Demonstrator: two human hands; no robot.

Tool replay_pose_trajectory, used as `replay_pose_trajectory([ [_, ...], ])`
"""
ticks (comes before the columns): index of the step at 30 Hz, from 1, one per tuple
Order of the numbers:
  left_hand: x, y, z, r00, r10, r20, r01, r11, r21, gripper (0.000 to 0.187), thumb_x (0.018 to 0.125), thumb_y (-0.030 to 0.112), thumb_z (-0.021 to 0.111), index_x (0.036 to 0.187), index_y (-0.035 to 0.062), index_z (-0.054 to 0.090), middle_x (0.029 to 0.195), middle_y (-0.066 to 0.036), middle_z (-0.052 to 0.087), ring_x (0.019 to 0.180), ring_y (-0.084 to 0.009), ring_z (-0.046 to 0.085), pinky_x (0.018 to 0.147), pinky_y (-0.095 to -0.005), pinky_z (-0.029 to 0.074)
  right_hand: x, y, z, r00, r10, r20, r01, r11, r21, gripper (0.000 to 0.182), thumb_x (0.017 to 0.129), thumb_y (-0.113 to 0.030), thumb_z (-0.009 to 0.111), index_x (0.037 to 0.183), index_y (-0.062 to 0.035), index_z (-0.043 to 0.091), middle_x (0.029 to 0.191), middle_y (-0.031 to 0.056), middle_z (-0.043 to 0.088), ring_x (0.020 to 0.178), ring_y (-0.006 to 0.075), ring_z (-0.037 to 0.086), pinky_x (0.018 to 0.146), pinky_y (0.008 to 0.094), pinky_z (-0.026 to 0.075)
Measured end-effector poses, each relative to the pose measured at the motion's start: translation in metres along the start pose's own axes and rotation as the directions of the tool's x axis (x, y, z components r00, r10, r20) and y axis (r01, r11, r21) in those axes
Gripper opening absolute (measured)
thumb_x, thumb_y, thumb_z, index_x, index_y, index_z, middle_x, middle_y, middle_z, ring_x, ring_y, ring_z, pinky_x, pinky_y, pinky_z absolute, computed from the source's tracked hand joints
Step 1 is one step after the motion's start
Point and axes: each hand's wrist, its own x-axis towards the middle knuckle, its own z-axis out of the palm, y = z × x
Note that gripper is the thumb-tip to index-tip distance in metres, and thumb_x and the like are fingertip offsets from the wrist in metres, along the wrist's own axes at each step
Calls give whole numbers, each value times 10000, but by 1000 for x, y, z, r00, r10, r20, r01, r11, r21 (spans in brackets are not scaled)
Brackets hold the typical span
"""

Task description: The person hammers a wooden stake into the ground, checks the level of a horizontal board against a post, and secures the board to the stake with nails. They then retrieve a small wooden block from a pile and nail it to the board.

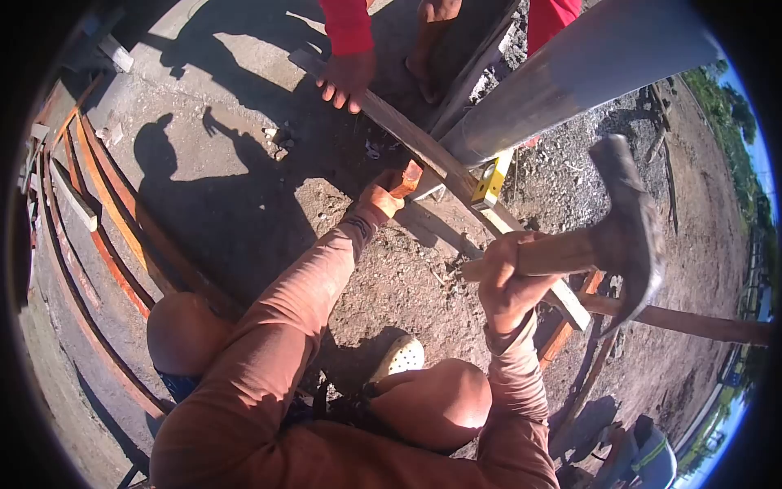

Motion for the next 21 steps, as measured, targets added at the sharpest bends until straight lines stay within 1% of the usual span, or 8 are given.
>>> replay_pose_trajectory([
  [1,2,2,-1,1000,13,-9,-13,1000,-5,490,625,102,673,1088,150,517,981,-76,616,923,-256,591,787,-321,455,-43,43,1,851,358,383,-3,734,-680,418,837,-163,563,1115,54,338,688,246,562,599,382,588,518,435,453],
  [3,4,-10,7,991,-38,132,84,929,-361,462,644,63,647,1083,128,520,976,-76,615,921,-249,591,791,-319,452,-39,41,7,758,452,471,-95,790,-606,355,816,-150,580,1046,40,388,703,297,567,683,445,581,555,478,436],
  [7,8,-16,16,1000,-24,12,26,988,-151,453,641,60,646,1065,146,514,980,-65,606,949,-252,584,781,-323,455,16,-36,-19,758,524,388,-326,820,-470,313,846,-173,565,1014,14,379,649,164,535,494,264,531,464,364,416],
  [9,2,-17,18,1000,-13,-6,12,996,-89,460,631,105,664,1061,162,509,983,-84,608,957,-277,580,785,-334,462,40,-85,-20,948,268,171,-244,958,-148,354,899,-191,502,1168,-25,343,660,22,451,510,100,440,460,257,387],
  [13,7,-13,14,999,-46,0,46,999,-8,479,633,167,688,1075,177,504,988,-104,610,956,-293,581,788,-349,472,39,-65,-5,987,-133,-86,150,956,253,340,893,-200,512,1136,-49,331,665,37,439,540,105,438,472,271,404],
  [15,2,2,0,995,-87,53,88,996,-18,489,639,199,707,1084,172,506,988,-88,615,945,-271,592,780,-340,472,-29,19,11,912,294,286,-40,758,-651,361,837,-154,563,1074,39,371,649,180,528,546,322,539,497,392,428],
  [19,19,-24,19,993,-43,107,58,988,-141,544,625,96,692,1130,161,498,1064,-36,592,1007,-214,566,821,-315,450,-9,7,1,713,489,502,-174,818,-548,297,807,-121,567,1004,27,402,693,224,572,647,400,582,556,448,426],
  [21,20,-35,36,991,-134,16,135,975,-179,504,643,75,703,1112,143,533,1075,-81,601,1025,-228,567,877,-319,443,10,-34,-16,742,547,388,-326,799,-505,252,828,-113,554,1005,2,417,645,111,506,521,235,538,486,357,420],
])
